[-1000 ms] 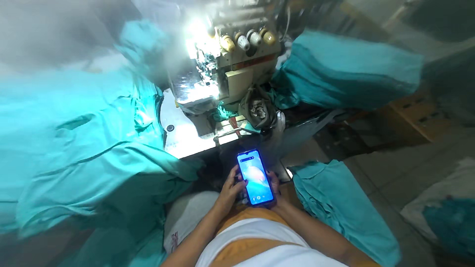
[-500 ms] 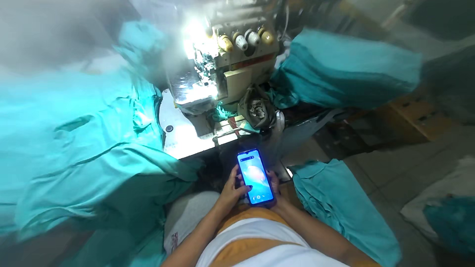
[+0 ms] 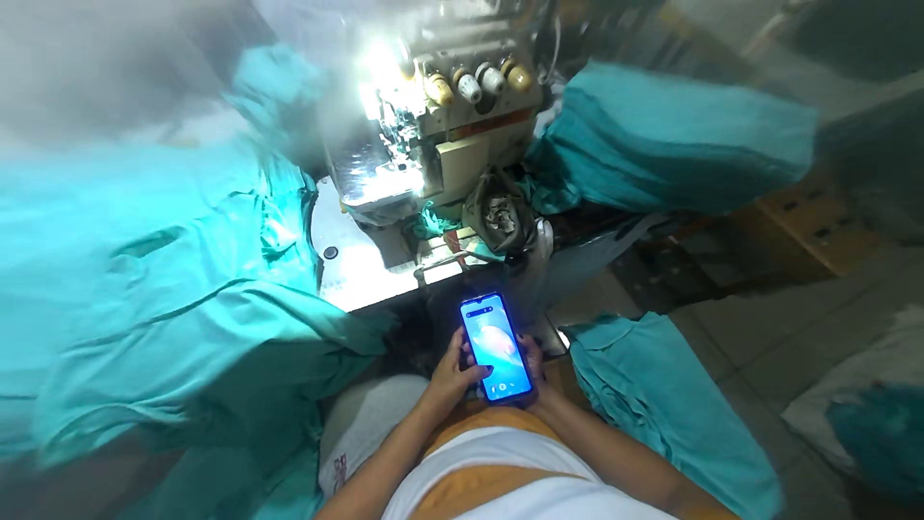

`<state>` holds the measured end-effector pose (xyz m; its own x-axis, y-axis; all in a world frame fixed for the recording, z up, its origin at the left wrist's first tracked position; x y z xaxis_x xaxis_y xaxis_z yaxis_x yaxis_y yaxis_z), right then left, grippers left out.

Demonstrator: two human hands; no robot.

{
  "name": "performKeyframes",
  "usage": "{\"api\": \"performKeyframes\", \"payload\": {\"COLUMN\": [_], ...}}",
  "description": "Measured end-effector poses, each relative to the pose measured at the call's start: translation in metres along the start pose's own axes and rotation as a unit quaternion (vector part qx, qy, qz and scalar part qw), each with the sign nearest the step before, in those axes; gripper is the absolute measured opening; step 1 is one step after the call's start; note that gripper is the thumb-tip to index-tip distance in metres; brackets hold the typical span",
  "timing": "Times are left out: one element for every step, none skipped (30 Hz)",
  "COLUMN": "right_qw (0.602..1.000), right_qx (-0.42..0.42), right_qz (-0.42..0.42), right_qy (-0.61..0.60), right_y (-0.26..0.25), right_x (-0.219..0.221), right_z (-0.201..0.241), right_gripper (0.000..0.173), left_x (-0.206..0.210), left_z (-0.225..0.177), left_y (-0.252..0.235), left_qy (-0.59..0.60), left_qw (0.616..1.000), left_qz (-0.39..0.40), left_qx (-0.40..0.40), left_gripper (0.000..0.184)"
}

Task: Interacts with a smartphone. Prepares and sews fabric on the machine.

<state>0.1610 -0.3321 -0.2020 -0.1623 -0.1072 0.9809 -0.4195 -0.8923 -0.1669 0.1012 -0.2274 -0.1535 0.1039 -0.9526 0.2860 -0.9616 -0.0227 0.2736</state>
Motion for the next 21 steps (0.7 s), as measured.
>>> {"api": "performKeyframes", "payload": {"right_qw": [1.0, 1.0, 1.0, 1.0, 1.0, 1.0, 1.0, 1.0, 1.0, 1.0, 1.0, 1.0, 1.0, 1.0, 1.0, 1.0, 1.0, 1.0, 1.0, 1.0, 1.0], "right_qx": [-0.002, -0.004, -0.004, -0.005, -0.006, -0.006, -0.007, -0.008, -0.01, -0.009, -0.01, -0.011, -0.01, -0.009, -0.011, -0.015, -0.017, -0.016, -0.014, -0.012, -0.009], "right_qz": [0.0, 0.001, 0.003, 0.003, 0.003, 0.004, 0.002, 0.001, -0.001, -0.001, -0.005, -0.009, -0.011, -0.01, -0.009, -0.008, -0.007, -0.009, -0.007, -0.005, -0.003], "right_qy": [0.002, 0.005, 0.006, 0.007, 0.008, 0.007, 0.005, 0.003, 0.002, 0.001, 0.007, 0.014, 0.017, 0.016, 0.017, 0.02, 0.02, 0.017, 0.015, 0.012, 0.008], "right_y": [-0.0002, -0.0004, -0.0006, -0.0006, -0.0004, -0.0002, 0.0, 0.0001, 0.0, -0.0001, -0.0002, 0.0, 0.0008, 0.0014, 0.0014, 0.0011, 0.0007, 0.0006, 0.0003, 0.0, -0.0003], "right_x": [0.0004, 0.0008, 0.0015, 0.0017, 0.0011, 0.0001, -0.0008, -0.0014, -0.0017, -0.0026, -0.0032, -0.0034, -0.0038, -0.0034, -0.0023, -0.0007, -0.0007, -0.0022, -0.0031, -0.0032, -0.0029], "right_z": [0.0002, 0.0005, 0.0008, 0.001, 0.0011, 0.001, 0.0008, 0.0008, 0.0008, 0.0007, 0.0007, 0.0008, 0.0009, 0.001, 0.0014, 0.0019, 0.0023, 0.0024, 0.0024, 0.0022, 0.002], "right_gripper": [0.056, 0.055, 0.054, 0.054, 0.055, 0.055, 0.055, 0.055, 0.055, 0.056, 0.056, 0.056, 0.056, 0.055, 0.055, 0.054, 0.054, 0.055, 0.055, 0.056, 0.056], "left_x": [0.0002, 0.0003, 0.0007, 0.001, 0.0013, 0.0014, 0.0016, 0.0017, 0.0016, 0.0013, 0.0011, 0.0012, 0.0013, 0.0013, 0.0014, 0.0014, 0.0015, 0.0014, 0.0013, 0.0014, 0.0014], "left_z": [-0.0003, -0.0006, -0.0013, -0.0019, -0.0021, -0.002, -0.002, -0.0021, -0.002, -0.0014, -0.0009, -0.0009, -0.0004, 0.0004, 0.0009, 0.0017, 0.0025, 0.0031, 0.0033, 0.0032, 0.0032], "left_y": [-0.0001, -0.0003, -0.0002, -0.0002, -0.0001, -0.0001, -0.0002, -0.0005, -0.0008, -0.0012, -0.0015, -0.0017, -0.0019, -0.0021, -0.0022, -0.0025, -0.0027, -0.0028, -0.0029, -0.0029, -0.0031], "left_qy": [-0.001, -0.004, -0.007, -0.008, -0.009, -0.009, -0.009, -0.009, -0.008, -0.007, -0.006, -0.005, -0.005, -0.005, -0.006, -0.009, -0.012, -0.014, -0.013, -0.011, -0.011], "left_qw": [1.0, 1.0, 1.0, 1.0, 1.0, 1.0, 1.0, 1.0, 1.0, 1.0, 1.0, 1.0, 1.0, 1.0, 1.0, 1.0, 1.0, 1.0, 1.0, 1.0, 1.0], "left_qz": [0.0, 0.001, 0.002, 0.002, 0.003, 0.003, 0.004, 0.005, 0.006, 0.007, 0.008, 0.009, 0.01, 0.011, 0.014, 0.016, 0.016, 0.014, 0.011, 0.011, 0.012], "left_qx": [-0.001, 0.0, -0.002, -0.003, -0.003, -0.002, -0.002, -0.002, -0.002, -0.002, -0.004, -0.005, -0.004, -0.002, -0.003, -0.006, -0.01, -0.013, -0.018, -0.02, -0.02], "left_gripper": [0.086, 0.086, 0.085, 0.085, 0.085, 0.084, 0.084, 0.083, 0.083, 0.082, 0.081, 0.08, 0.08, 0.081, 0.083, 0.085, 0.087, 0.089, 0.088, 0.088, 0.087]}}
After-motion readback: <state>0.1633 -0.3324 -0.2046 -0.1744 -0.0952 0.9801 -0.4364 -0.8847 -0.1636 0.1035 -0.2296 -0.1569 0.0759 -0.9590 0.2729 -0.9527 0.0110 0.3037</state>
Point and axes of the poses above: each hand's wrist, its own y-axis away from the middle knuckle, its own x-axis out of the palm, z = x × y, the point moved 5 cm from there along -y, towards the middle knuckle, and after that the axes turned 3 degrees about z, right-handed, at the moved point
